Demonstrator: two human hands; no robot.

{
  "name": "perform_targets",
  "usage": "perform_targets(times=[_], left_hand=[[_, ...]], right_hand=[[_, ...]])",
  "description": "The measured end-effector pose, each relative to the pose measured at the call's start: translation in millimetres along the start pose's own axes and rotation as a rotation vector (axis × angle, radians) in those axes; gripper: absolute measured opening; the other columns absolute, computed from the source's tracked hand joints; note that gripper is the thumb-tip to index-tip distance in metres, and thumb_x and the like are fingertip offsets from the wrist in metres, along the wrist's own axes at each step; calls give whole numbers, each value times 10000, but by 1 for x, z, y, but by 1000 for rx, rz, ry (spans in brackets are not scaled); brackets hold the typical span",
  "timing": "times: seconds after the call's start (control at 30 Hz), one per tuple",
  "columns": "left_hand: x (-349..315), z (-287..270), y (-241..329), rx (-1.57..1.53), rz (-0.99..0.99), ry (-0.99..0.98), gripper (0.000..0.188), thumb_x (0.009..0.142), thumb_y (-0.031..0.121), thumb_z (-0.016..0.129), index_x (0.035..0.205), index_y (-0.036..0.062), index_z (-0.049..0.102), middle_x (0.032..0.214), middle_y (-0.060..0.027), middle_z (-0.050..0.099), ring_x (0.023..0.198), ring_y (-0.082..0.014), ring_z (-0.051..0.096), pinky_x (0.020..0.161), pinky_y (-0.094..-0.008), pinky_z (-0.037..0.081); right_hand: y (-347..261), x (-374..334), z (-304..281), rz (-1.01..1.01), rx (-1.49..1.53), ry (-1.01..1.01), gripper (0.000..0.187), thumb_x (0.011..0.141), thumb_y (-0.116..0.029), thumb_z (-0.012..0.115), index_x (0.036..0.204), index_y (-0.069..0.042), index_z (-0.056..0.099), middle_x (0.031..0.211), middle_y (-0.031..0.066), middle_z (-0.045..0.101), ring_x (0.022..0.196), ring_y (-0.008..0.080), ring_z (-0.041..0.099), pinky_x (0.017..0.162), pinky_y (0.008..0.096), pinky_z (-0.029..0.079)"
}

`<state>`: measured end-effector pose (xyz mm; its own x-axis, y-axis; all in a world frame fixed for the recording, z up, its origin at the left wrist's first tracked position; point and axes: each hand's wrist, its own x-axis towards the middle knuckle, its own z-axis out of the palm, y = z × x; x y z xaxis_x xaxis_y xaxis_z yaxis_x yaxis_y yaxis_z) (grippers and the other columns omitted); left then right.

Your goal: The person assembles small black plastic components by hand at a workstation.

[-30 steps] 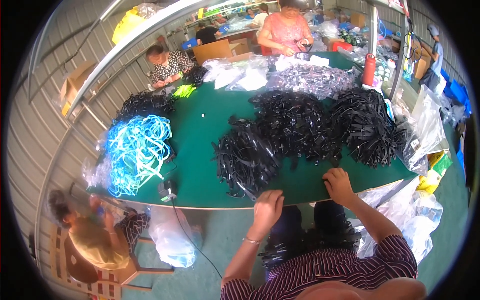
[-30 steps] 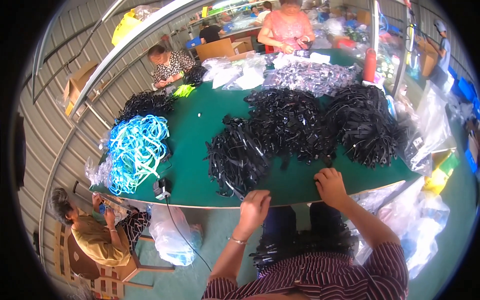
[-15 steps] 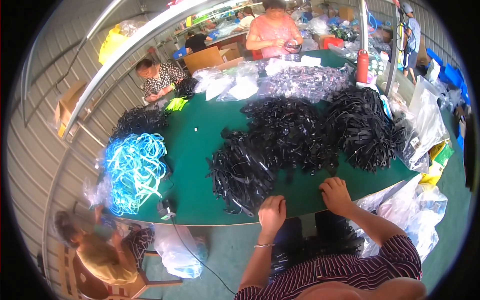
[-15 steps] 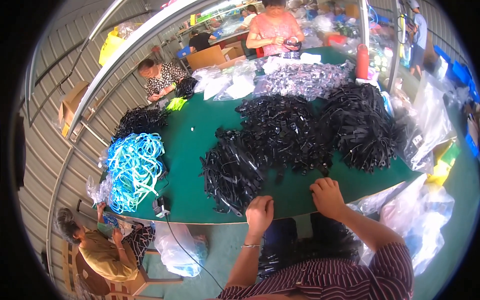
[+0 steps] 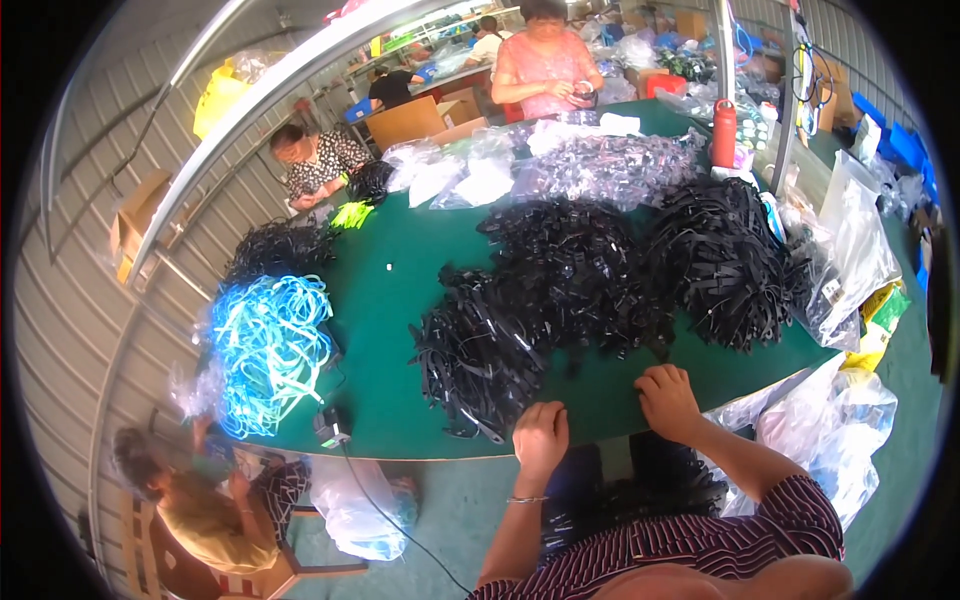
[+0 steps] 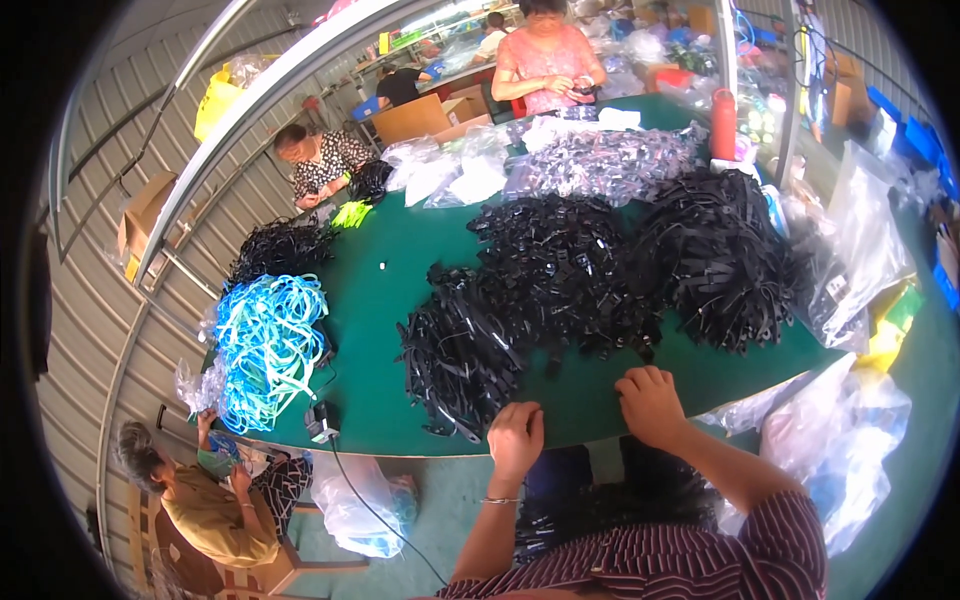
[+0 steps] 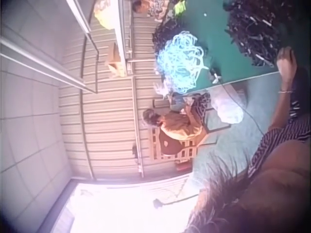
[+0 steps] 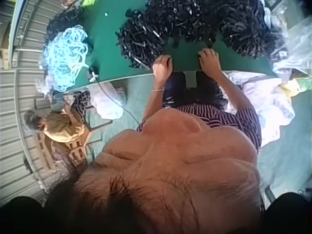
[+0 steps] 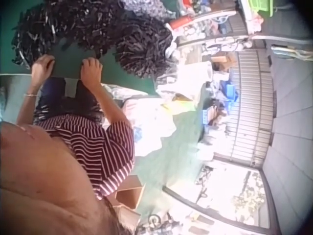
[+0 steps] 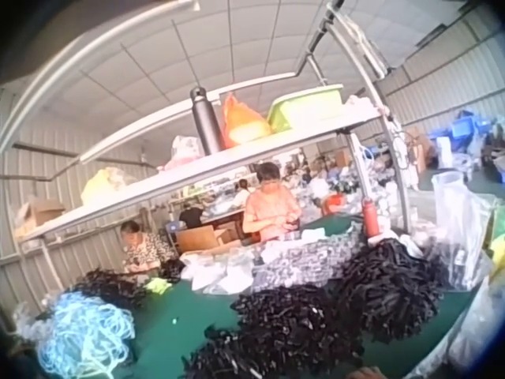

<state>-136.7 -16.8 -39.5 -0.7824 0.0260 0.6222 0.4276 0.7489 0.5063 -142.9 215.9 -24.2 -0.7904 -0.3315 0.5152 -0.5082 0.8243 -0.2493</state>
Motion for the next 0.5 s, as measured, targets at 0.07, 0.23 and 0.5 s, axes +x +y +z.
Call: perform_targets(times=[0.07, 0.23, 0.5], left_hand=[[-1, -1, 1, 3, 0, -2, 65, 713, 53, 615, 774, 55, 594, 737, -86, 586, 692, -274, 581, 616, -355, 471], [1, -1, -1, 7, -9, -1, 69, 711, 51, 615, 776, 54, 593, 734, -88, 584, 687, -276, 579, 614, -357, 470], [1, 1, -4, 15, 15, 12, 76, 711, 49, 612, 784, 56, 592, 744, -84, 579, 697, -272, 575, 616, -359, 469]], right_hand=[[0, 0, 0, -2, -1, -2, 231, 694, -67, 596, 920, -87, 553, 959, 68, 506, 946, 259, 477, 800, 384, 367], [-1, 3, 0, -13, 5, -15, 229, 694, -62, 592, 919, -82, 551, 959, 75, 500, 946, 262, 472, 797, 386, 363], [-1, 4, 2, 4, -3, -33, 253, 694, -61, 596, 941, -79, 543, 968, 81, 495, 950, 271, 469, 802, 393, 363]])
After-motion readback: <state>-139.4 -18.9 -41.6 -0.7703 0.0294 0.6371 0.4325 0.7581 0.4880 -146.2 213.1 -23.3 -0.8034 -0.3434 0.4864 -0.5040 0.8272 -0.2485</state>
